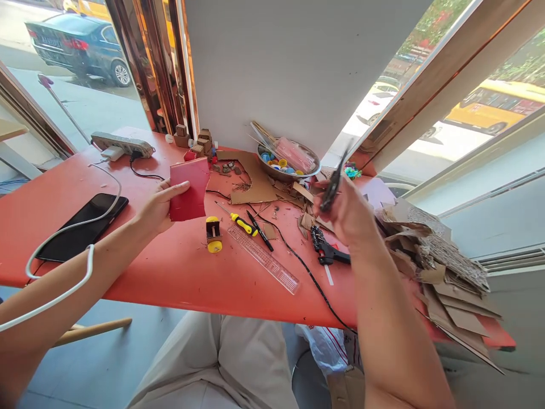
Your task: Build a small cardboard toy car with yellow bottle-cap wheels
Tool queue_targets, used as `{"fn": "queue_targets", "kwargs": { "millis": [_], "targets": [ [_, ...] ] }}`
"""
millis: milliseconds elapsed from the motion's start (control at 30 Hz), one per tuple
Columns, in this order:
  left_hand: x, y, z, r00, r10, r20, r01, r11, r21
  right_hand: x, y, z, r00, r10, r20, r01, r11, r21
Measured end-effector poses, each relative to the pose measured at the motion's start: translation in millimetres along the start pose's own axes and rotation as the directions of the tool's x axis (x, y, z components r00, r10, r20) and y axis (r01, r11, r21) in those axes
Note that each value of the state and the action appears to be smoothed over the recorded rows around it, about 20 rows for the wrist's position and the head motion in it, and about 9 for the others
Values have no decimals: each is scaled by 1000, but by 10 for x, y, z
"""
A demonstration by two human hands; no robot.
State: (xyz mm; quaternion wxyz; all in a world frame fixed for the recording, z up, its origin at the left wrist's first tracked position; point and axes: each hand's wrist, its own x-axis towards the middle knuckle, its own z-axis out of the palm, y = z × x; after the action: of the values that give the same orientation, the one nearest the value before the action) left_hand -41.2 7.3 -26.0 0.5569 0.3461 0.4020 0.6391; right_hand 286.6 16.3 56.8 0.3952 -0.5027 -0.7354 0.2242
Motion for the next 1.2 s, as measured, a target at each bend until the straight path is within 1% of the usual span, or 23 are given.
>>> {"fn": "queue_targets", "kwargs": {
  "millis": [67,100,167,233,333,400,500,600,700,833,967,1100,1200],
  "targets": [
    [22,2,60,1000,-4,-22,4,1000,6,-16,-240,251,992,78,98,-90,988,126],
    [43,15,96,1000,-2,-28,2,1000,11,-32,-335,382,984,96,152,-122,978,168],
    [105,69,179,999,15,-30,-15,1000,26,-69,-471,642,967,95,238,-157,952,262],
    [194,152,271,998,59,-33,-58,998,36,-104,-539,869,932,81,354,-241,867,436],
    [345,259,410,988,151,-44,-150,989,19,-152,-529,1077,910,41,414,-275,806,525],
    [424,262,490,981,187,-54,-187,982,2,-189,-467,1126,896,57,441,-308,795,523],
    [465,142,564,986,158,-52,-158,987,1,-250,-352,1132,876,90,474,-352,791,500],
    [420,-20,564,994,111,-14,-111,994,18,-293,-289,1136,869,75,489,-346,800,490],
    [357,-99,512,995,101,19,-101,995,19,-320,-307,1154,864,50,501,-319,824,468],
    [311,-100,470,993,121,9,-121,993,7,-348,-371,1173,857,18,515,-309,817,487],
    [262,-104,507,990,140,28,-141,990,28,-363,-353,1201,869,60,492,-336,801,495],
    [204,-93,547,982,183,43,-185,981,51,-373,-299,1220,885,77,459,-317,821,475],
    [185,-69,555,976,219,23,-220,974,62,-370,-280,1197,883,40,468,-282,842,461]
  ]
}}
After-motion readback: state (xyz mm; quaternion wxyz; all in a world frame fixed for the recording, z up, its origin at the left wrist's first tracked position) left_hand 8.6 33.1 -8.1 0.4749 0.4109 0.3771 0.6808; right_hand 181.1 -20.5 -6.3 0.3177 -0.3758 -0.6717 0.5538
